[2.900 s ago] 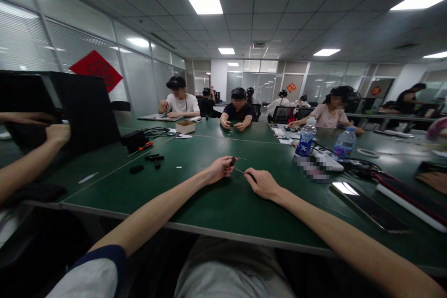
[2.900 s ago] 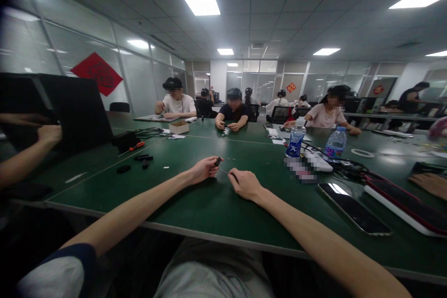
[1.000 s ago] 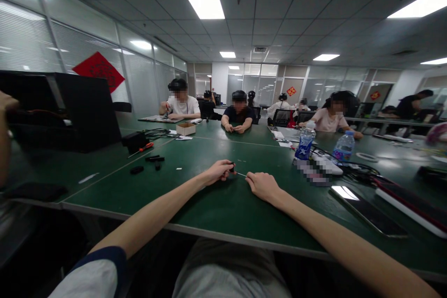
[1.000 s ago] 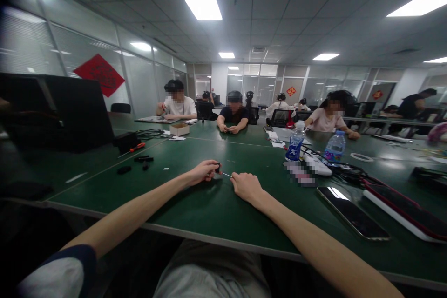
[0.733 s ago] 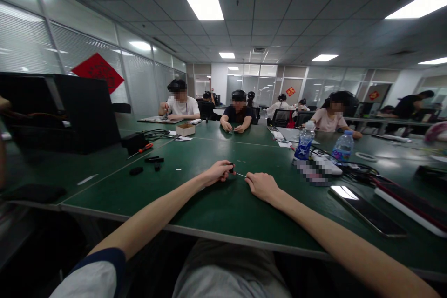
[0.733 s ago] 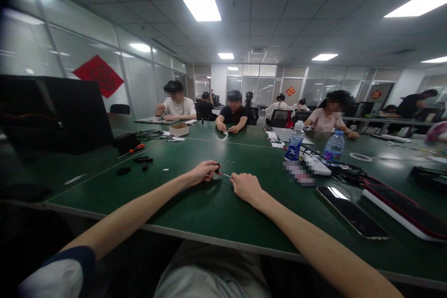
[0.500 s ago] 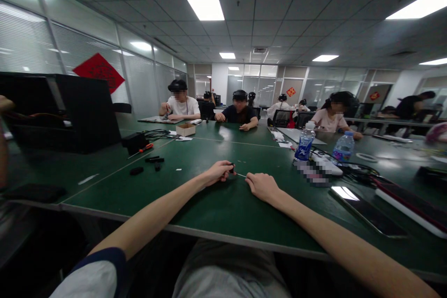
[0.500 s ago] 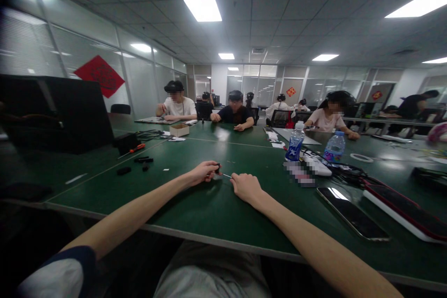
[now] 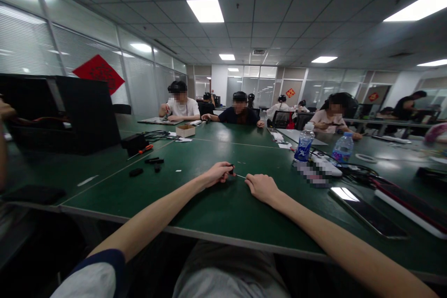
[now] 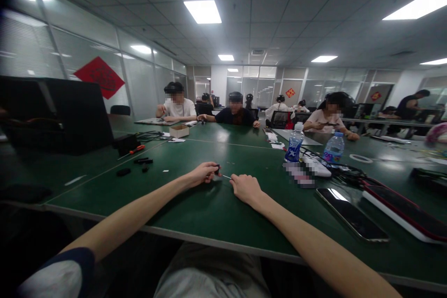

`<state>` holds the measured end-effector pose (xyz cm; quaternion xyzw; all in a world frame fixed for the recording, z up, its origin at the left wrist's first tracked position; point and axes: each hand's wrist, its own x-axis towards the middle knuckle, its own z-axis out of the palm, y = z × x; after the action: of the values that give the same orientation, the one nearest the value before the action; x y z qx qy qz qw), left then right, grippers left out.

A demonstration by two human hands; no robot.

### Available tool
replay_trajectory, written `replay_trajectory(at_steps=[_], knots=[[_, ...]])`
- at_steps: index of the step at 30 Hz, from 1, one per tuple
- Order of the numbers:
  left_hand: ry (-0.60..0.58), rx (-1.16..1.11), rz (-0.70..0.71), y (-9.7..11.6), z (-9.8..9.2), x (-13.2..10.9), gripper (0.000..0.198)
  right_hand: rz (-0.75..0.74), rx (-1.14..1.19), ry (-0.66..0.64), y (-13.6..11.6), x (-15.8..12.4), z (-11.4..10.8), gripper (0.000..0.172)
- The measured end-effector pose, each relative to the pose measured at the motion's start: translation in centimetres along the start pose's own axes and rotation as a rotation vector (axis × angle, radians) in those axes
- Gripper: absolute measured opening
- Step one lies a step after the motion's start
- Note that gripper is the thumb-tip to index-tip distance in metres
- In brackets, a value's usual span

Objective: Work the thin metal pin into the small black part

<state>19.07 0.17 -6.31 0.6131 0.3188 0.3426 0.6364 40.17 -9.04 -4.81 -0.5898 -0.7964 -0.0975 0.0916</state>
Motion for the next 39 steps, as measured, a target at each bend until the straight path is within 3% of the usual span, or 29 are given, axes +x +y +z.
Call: replay_trajectory(at_steps=[26,39], knots=[[0.004,-0.071,0.025,-0.2,-0.3,0.4,0.035,-0.030,0.039,-0.009,0.2,-0.1,-0.2,0.040],[0.022,-0.165,0.021,0.9,-0.5,-0.4,0.040,-0.052,-0.022,0.026,-0.1,-0.3,0.0,0.041]])
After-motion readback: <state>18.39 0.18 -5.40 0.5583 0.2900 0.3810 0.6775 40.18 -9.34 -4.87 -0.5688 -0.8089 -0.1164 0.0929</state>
